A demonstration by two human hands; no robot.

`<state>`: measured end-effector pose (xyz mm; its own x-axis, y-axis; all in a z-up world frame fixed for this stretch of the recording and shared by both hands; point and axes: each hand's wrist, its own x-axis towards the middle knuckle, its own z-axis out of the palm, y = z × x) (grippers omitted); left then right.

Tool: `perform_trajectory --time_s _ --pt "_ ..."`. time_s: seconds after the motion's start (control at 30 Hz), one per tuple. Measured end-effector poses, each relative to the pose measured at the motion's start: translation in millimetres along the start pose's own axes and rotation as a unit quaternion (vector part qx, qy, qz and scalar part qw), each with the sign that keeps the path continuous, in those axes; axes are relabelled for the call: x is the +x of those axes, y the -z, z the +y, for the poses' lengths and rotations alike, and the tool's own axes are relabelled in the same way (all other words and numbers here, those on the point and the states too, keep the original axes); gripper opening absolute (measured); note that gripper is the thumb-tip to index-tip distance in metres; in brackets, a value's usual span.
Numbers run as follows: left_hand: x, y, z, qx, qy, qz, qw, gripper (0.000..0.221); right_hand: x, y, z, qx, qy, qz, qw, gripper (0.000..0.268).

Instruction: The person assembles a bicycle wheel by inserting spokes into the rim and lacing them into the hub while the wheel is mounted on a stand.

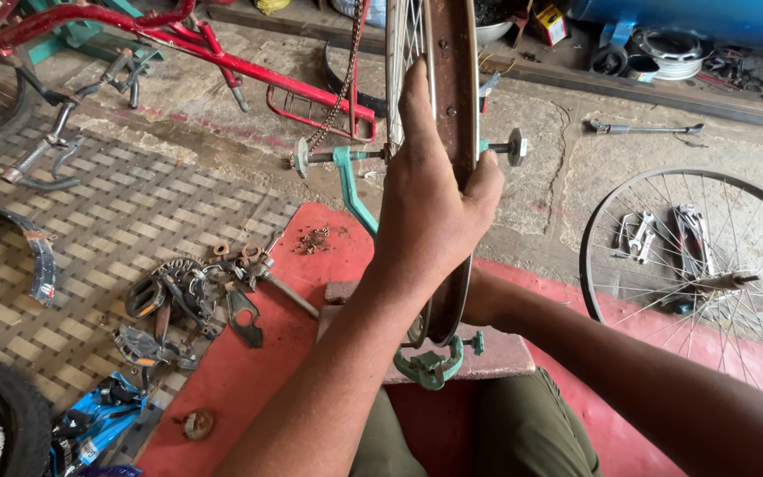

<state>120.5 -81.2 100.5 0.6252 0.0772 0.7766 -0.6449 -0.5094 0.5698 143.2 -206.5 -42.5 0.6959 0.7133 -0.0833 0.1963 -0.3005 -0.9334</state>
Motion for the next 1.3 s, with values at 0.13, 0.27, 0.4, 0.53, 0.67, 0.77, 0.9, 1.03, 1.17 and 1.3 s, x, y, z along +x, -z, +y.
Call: perform_trajectory --time_s 0.13,0.27,0.4,0.53,0.67,0.77,0.9,1.03,1.17,1.3 --pt "9 0 2 -0.014 0.029 -0.008 0.999 0.088 -8 3 -3 0.063 -0.137 -0.033 0.988 0.009" --pt "12 2 5 -0.029 0.081 -0.027 0.996 0.088 -15 7 -28 0.042 -0.169 -0.013 0.985 0.008" --pt "10 4 6 0.005 0.008 -0.002 1.0 0.087 -11 11 -53 0.09 -0.24 -0.021 0.966 0.009" --pt "14 4 11 -0.019 0.08 -0.026 0.996 0.088 -6 15 -59 0.103 -0.271 -0.033 0.956 0.014" --pt "12 4 9 0.012 0.039 -0.011 0.999 0.089 -4 14 -52 0.072 -0.265 -0.038 0.961 0.011" --pt "8 2 6 -0.008 0.031 -0.013 0.999 0.087 -2 14 -45 0.073 -0.27 -0.041 0.959 0.012" --pt "10 3 7 0.022 -0.008 0.005 1.0 0.085 3 10 -34 0.039 -0.282 -0.065 0.957 0.015" --pt "10 2 8 -0.004 0.07 -0.026 0.997 0.089 0 19 -27 -0.001 -0.285 -0.06 0.957 0.018" --pt "7 1 3 0.001 0.01 -0.007 1.0 0.088 -8 44 -39 0.048 -0.253 0.046 0.965 0.021" --pt "8 0 6 -0.015 0.022 -0.026 0.999 0.081 -10 62 -56 0.152 -0.245 0.042 0.957 0.025"
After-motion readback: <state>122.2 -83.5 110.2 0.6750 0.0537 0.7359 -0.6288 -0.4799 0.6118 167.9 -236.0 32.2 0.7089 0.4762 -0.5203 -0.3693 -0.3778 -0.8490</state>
